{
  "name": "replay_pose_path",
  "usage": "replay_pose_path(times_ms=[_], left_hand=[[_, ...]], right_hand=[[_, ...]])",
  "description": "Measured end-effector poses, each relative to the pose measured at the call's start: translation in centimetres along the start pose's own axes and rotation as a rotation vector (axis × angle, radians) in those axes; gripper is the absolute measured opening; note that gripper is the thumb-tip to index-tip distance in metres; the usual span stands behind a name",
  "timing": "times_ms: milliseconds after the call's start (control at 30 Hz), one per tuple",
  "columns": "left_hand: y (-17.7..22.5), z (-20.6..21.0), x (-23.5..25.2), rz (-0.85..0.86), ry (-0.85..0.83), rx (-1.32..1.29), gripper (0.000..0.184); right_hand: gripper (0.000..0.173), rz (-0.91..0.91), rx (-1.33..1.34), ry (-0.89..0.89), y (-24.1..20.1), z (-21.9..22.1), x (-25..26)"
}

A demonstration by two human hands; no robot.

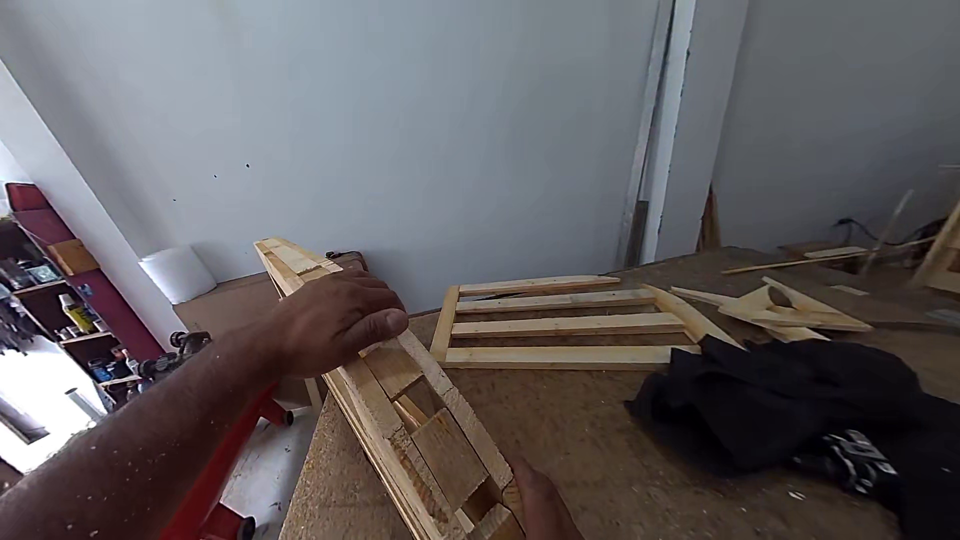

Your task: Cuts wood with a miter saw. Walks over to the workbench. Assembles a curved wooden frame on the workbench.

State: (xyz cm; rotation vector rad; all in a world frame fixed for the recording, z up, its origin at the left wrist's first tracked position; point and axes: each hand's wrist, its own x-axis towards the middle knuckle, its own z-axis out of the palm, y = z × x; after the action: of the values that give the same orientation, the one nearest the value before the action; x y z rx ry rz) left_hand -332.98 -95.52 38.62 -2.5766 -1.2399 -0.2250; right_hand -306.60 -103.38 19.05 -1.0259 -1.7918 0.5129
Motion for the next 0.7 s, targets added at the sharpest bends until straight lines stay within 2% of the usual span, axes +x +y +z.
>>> replay_pose_path(times_ms=[100, 233, 500, 700], left_hand=[[0.08, 0.43, 0.00, -0.008, 0.063, 0.029, 0.071], [0.21, 0.65, 0.07, -0.053, 0.097, 0.012, 0.069], [0.55, 0.69, 0.31, -0.141, 0.100, -0.017, 0.059], [0.63, 0.71, 0.22, -0.227, 0.096, -0.032, 0.041]], right_hand=[[0.093, -0.018, -0.030, 0.053, -0.22, 0.42, 0.07], [0.089, -0.033, -0.058, 0.074, -0.13, 0.58, 0.08], [0.093, -0.022, -0.051, 0.076, 0.08, 0.58, -0.42], [0.112, -0.025, 0.016, 0.040, 0.72, 0.20, -0.76]])
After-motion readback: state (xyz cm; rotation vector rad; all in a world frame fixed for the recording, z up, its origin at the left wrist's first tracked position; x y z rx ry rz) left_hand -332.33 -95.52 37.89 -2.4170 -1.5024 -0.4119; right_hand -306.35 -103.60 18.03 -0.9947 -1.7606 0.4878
